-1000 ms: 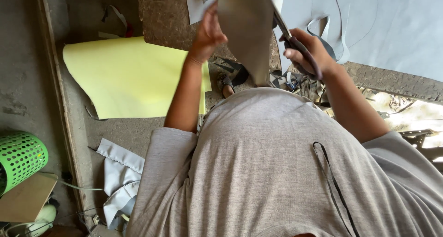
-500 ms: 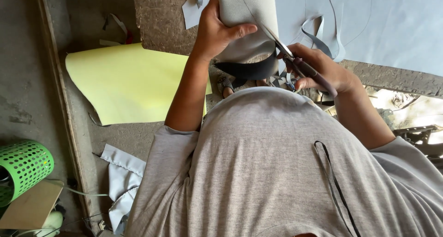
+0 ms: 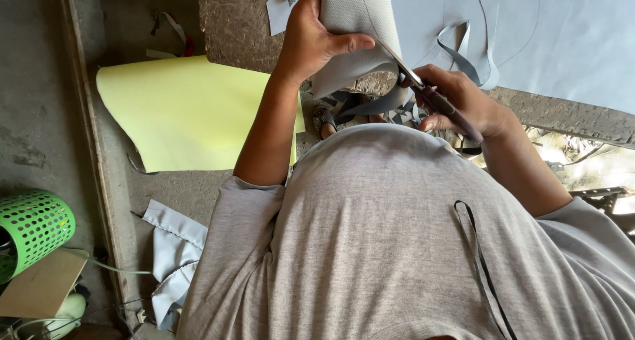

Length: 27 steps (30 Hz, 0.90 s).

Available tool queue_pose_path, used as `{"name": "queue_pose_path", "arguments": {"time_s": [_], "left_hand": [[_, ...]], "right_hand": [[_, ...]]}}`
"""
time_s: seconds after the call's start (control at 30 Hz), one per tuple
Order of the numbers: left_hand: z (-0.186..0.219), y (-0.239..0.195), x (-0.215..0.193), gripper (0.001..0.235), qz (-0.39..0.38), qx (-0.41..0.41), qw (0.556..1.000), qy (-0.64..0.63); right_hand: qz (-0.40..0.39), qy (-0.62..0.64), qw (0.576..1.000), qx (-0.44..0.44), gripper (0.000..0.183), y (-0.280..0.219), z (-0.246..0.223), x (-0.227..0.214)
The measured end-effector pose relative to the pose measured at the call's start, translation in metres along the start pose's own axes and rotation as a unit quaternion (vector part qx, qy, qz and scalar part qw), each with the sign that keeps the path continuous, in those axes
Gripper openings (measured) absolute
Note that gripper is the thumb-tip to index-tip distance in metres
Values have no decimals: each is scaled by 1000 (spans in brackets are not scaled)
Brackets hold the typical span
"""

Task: Cutting out fabric patterns using scissors on a workbench

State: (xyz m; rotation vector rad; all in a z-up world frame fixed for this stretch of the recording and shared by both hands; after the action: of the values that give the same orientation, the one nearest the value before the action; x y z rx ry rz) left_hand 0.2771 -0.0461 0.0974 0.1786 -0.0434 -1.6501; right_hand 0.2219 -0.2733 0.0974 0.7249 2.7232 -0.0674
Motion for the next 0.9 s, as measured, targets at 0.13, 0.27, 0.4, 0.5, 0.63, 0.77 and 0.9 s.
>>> {"name": "queue_pose_path", "arguments": {"time_s": [0.13, 0.27, 0.4, 0.5, 0.63, 0.77, 0.9], "left_hand": [[2, -2, 1, 78, 3, -3, 1000, 3], [8, -3, 2, 76, 26, -2, 1000, 2], [-5, -9, 23, 89, -31, -15, 999, -16], [-3, -10, 27, 80, -4, -70, 997, -21], [0, -11, 34, 70, -23, -92, 989, -115], [-8, -14, 43, 82, -84, -96, 986, -104], [-20, -27, 58, 57, -104, -211, 955, -182]], "right_hand": [[28, 41, 999, 4, 70, -2, 0, 4], [65, 108, 992, 7, 67, -4, -1, 13], [68, 84, 994, 13, 80, 0, 2, 18], [93, 71, 993, 25, 76, -2, 4, 20], [153, 66, 986, 22, 64, -7, 5, 21], [143, 106, 984, 25, 77, 1, -6, 26], [135, 94, 986, 26, 76, 4, -4, 34]]}}
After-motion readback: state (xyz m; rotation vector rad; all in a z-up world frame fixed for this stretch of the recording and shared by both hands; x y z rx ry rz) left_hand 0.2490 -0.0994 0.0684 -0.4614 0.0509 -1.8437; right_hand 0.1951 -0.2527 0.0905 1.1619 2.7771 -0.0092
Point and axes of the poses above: each hand's wrist, its own y-axis towards the middle knuckle, its own x-axis out of the palm, z = x × y, the point moved 9 cm from there along y, towards the middle knuckle, and after that the axes turned 4 degrees about -x, right-handed, at the moved point
